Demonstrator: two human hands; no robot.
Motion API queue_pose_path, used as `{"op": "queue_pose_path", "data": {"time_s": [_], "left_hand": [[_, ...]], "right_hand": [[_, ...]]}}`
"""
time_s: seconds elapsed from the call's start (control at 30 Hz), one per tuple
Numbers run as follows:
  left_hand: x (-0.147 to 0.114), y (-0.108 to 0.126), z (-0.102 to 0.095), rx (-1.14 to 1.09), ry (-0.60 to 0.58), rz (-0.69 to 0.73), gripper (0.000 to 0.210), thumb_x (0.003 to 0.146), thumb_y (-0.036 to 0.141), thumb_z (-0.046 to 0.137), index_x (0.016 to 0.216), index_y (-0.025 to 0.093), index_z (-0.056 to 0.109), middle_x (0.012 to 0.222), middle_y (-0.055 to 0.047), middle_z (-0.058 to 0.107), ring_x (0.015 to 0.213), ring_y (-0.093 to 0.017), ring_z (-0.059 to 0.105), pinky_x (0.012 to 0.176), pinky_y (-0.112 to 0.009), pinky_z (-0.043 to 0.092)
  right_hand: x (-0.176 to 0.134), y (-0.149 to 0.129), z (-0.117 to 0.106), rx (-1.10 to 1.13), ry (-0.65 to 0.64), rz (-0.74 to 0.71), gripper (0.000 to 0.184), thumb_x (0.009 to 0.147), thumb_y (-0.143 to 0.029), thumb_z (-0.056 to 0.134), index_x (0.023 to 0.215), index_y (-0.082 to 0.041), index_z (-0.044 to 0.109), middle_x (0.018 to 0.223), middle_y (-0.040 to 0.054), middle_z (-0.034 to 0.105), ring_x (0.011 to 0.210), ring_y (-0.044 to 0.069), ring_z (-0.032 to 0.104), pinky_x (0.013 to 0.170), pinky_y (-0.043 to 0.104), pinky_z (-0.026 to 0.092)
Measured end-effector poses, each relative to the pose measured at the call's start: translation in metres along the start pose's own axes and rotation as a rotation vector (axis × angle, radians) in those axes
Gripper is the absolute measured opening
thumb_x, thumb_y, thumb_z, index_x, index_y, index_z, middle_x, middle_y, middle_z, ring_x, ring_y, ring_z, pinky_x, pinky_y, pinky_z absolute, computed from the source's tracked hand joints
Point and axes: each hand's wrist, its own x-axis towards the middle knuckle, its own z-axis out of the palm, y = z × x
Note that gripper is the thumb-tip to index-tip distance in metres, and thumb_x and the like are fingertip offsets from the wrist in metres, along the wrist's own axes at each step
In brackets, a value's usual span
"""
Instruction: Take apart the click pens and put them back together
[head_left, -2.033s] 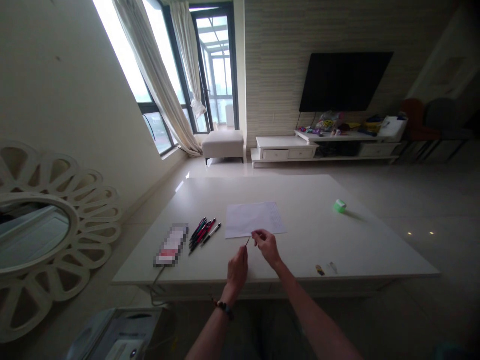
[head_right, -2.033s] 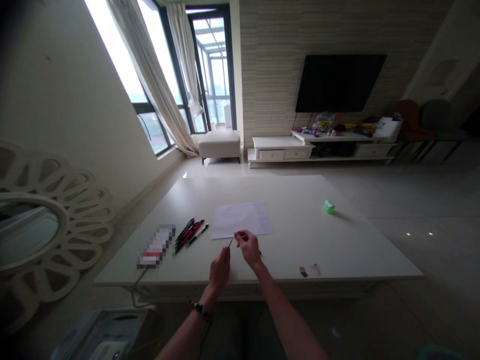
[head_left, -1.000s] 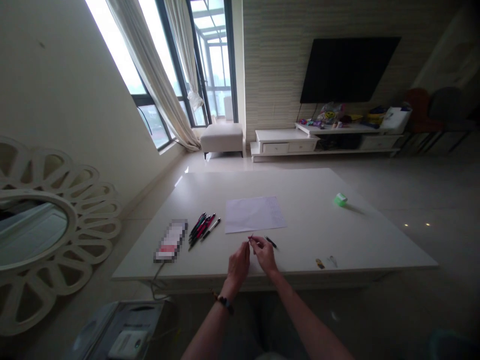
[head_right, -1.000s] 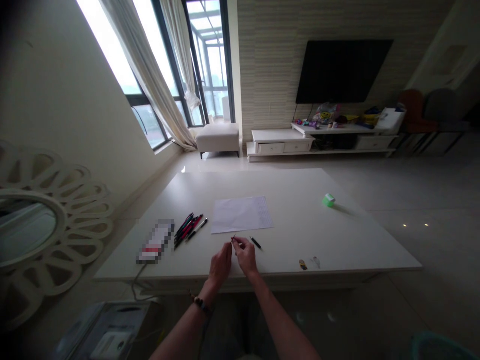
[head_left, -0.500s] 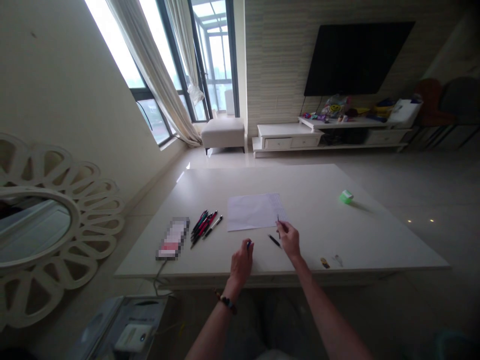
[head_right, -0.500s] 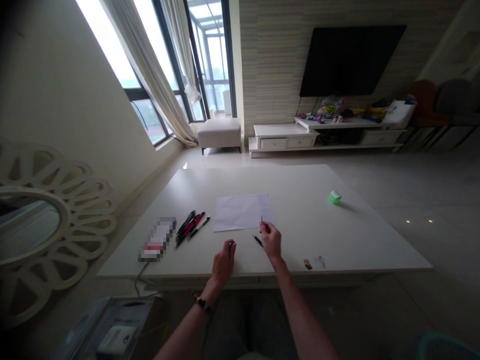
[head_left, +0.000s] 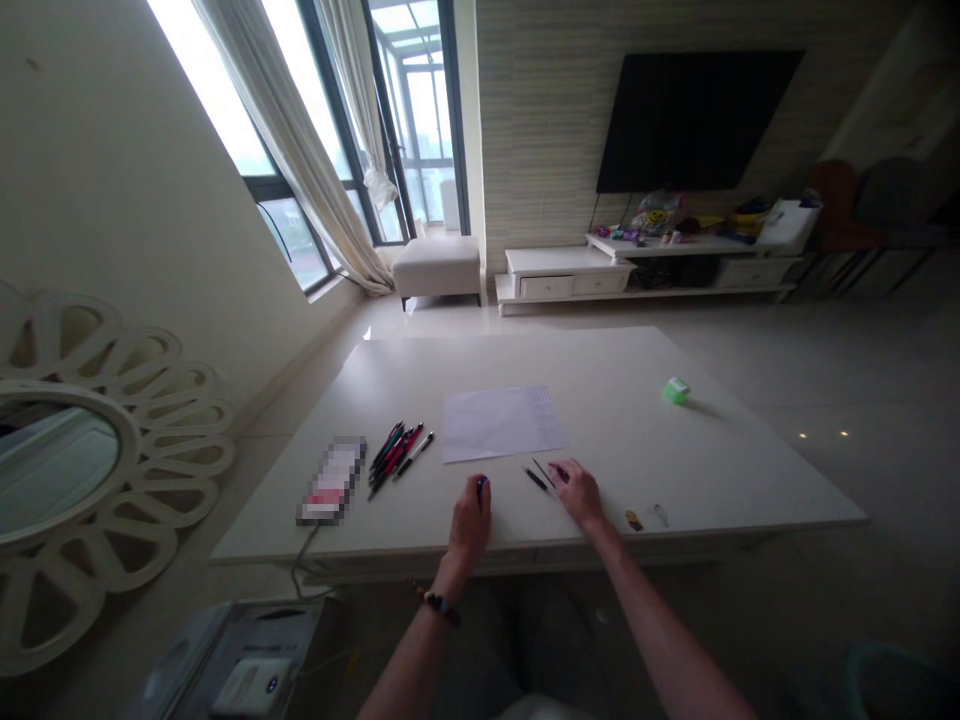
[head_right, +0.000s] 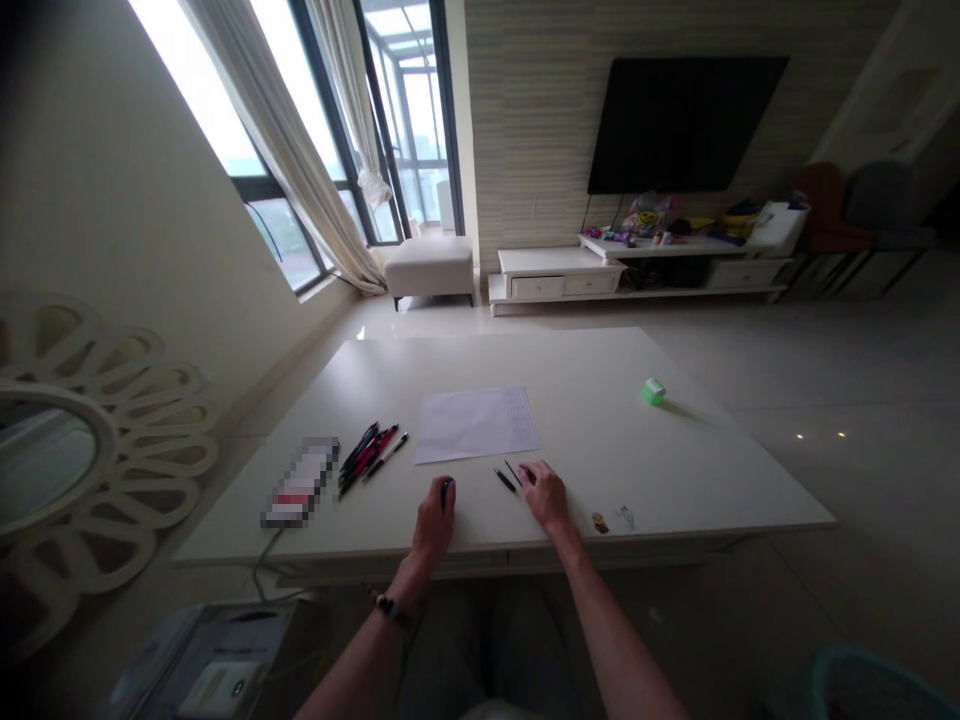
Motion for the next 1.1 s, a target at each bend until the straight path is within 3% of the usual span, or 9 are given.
{"op": "queue_pose_path", "data": {"time_s": [0.23,0.43,0.57,0.67,0.73,0.8,0.93,1.1], "left_hand": [[0.022,0.018,0.018,-0.105,0.116,-0.054,0.036,0.084,0.043,0.04,0.079,0.017,0.064,0.077,-0.005,0.061,0.071,-0.015,0.057,0.069,-0.026,0.043],[0.028,0.037,0.041,0.167,0.119,-0.084,0.037,0.086,0.041,0.039,0.087,0.019,0.069,0.083,-0.007,0.061,0.081,-0.018,0.055,0.075,-0.029,0.038],[0.027,0.042,0.042,0.299,0.099,-0.073,0.04,0.089,0.041,0.033,0.085,0.022,0.068,0.082,-0.007,0.061,0.082,-0.019,0.053,0.073,-0.029,0.036],[0.025,0.03,0.026,0.304,0.122,-0.033,0.04,0.09,0.041,0.029,0.092,0.021,0.064,0.08,-0.006,0.061,0.081,-0.018,0.053,0.072,-0.028,0.035],[0.023,0.011,0.004,0.357,0.143,-0.031,0.04,0.091,0.04,0.028,0.087,0.02,0.062,0.078,-0.005,0.062,0.08,-0.019,0.053,0.071,-0.028,0.035],[0.021,-0.012,-0.023,0.469,0.173,-0.059,0.04,0.09,0.039,0.029,0.077,0.018,0.06,0.076,-0.006,0.061,0.079,-0.02,0.053,0.07,-0.029,0.034],[0.018,-0.052,-0.07,0.661,0.192,-0.075,0.032,0.087,0.036,0.035,0.077,0.018,0.059,0.081,-0.008,0.062,0.083,-0.022,0.052,0.069,-0.031,0.032],[0.017,-0.062,-0.081,0.713,0.194,-0.098,0.031,0.087,0.036,0.035,0.077,0.017,0.058,0.082,-0.008,0.061,0.084,-0.023,0.053,0.07,-0.032,0.032]], "right_hand": [[-0.015,-0.006,-0.002,-0.03,-0.032,-0.021,0.024,0.083,-0.024,0.048,0.093,-0.018,0.068,0.091,0.0083,0.067,0.088,0.019,0.059,0.083,0.028,0.042],[-0.009,-0.005,0.0,0.022,0.001,0.03,0.025,0.081,-0.023,0.046,0.089,-0.017,0.069,0.09,0.0083,0.068,0.084,0.019,0.061,0.081,0.028,0.043],[-0.004,0.001,-0.002,0.144,0.087,0.079,0.03,0.081,-0.031,0.043,0.088,-0.015,0.068,0.09,0.0105,0.068,0.081,0.02,0.061,0.078,0.028,0.045],[-0.001,0.016,-0.012,0.247,0.209,0.19,0.039,0.082,-0.039,0.039,0.092,-0.011,0.066,0.086,0.012,0.068,0.076,0.02,0.061,0.071,0.028,0.046],[0.001,0.034,-0.025,0.228,0.284,0.275,0.044,0.081,-0.043,0.038,0.092,-0.01,0.065,0.084,0.0131,0.068,0.074,0.021,0.06,0.068,0.028,0.044],[0.003,0.056,-0.04,0.136,0.325,0.344,0.046,0.08,-0.045,0.038,0.09,-0.01,0.065,0.082,0.0147,0.068,0.073,0.022,0.059,0.065,0.027,0.042],[0.005,0.095,-0.07,-0.139,0.319,0.463,0.046,0.081,-0.045,0.036,0.084,-0.011,0.066,0.078,0.0156,0.068,0.067,0.022,0.057,0.059,0.027,0.035],[0.007,0.106,-0.082,-0.316,0.264,0.522,0.042,0.083,-0.04,0.036,0.082,-0.014,0.069,0.077,0.0132,0.068,0.062,0.019,0.055,0.054,0.026,0.03]]}}
